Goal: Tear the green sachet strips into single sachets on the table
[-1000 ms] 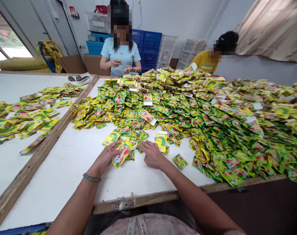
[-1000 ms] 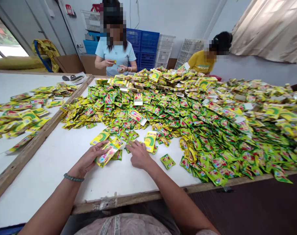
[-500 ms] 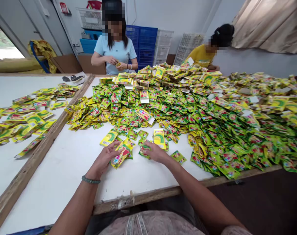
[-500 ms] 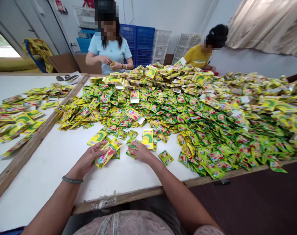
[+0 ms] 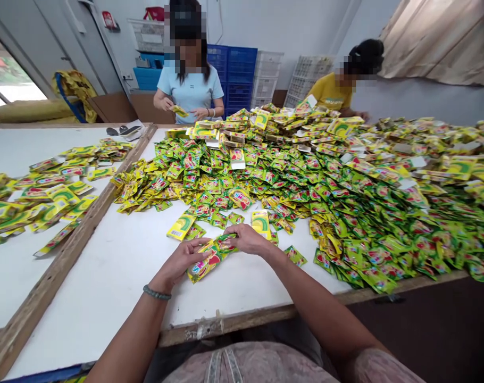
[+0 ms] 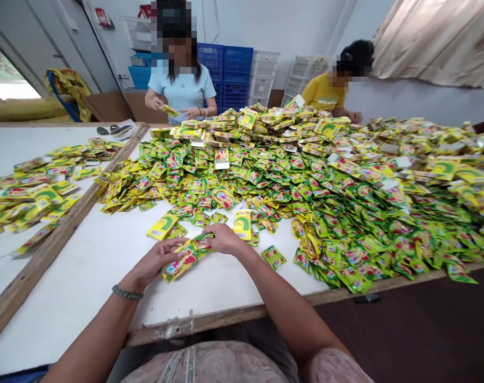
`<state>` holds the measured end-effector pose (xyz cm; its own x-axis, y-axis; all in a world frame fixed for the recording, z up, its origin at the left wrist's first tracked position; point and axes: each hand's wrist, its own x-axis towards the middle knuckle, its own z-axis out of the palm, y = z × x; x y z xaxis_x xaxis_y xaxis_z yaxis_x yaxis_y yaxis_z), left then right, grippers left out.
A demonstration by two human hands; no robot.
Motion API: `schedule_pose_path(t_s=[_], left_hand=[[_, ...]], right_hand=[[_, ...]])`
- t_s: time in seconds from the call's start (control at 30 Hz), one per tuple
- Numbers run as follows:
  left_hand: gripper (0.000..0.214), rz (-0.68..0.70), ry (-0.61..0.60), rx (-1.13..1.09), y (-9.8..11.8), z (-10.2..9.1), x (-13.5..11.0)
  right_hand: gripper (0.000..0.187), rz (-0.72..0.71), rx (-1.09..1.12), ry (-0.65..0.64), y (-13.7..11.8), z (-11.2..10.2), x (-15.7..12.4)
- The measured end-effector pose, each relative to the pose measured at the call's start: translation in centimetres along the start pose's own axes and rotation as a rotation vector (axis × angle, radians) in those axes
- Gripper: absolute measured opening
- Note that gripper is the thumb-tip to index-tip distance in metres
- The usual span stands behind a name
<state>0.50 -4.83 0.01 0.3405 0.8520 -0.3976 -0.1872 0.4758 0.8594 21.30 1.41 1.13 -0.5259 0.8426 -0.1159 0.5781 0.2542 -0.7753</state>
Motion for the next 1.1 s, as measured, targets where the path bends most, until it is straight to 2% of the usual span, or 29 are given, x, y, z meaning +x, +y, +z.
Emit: schedule_pose_path(t_s=[0.07,0.13,0.3,0.4,0.5,0.63,0.77,0.93,1.0,1.1], left_hand=[[0.053,-0.007,0.004,-0.018,0.0,0.1,0.0],[0.052,-0.011,0.014,-0.046,0.1,0.0,0.0],[0.047,-0.035,-0.041,-0.11,0.2,0.1,0.0],[0.043,-0.039,-0.043,-0.12,0.0,0.6,0.2],[0.044,-0.029,0.035,-0.144,-0.3,0.7,0.5],[0.046,0.011,0.102,-0.194,-0.3,0.2,0.7],[0.047,0.017,0.073,-0.158,0.0,0.0,0.5],[0.045,0.024,0.018,-0.107,0.0,0.3,0.5],[0.043,0.025,0.045,-0.126,-0.1,0.4,0.5],[0.042,0.006,0.085,-0.162,-0.1,0.4,0.6]], right_hand=[[0.01,-0.023,-0.111,0.032,-0.3,-0.1,0.4],[0.01,-0.046,-0.126,0.044,-0.4,-0.4,0.7],[0.017,-0.112,0.106,-0.084,-0.3,-0.8,1.4],[0.02,-0.053,0.09,-0.023,-0.3,-0.1,1.7],[0.025,0.029,0.193,0.083,-0.2,0.7,1.6],[0.041,0.002,0.418,0.034,-0.1,0.5,0.8],[0.047,-0.017,0.311,0.046,-0.4,-0.1,0.0],[0.046,-0.058,0.029,0.167,-1.5,1.4,-0.3],[0.046,-0.056,0.053,0.214,-1.6,2.1,-0.4],[0.047,-0.008,0.29,0.203,-1.2,2.4,-0.6]])
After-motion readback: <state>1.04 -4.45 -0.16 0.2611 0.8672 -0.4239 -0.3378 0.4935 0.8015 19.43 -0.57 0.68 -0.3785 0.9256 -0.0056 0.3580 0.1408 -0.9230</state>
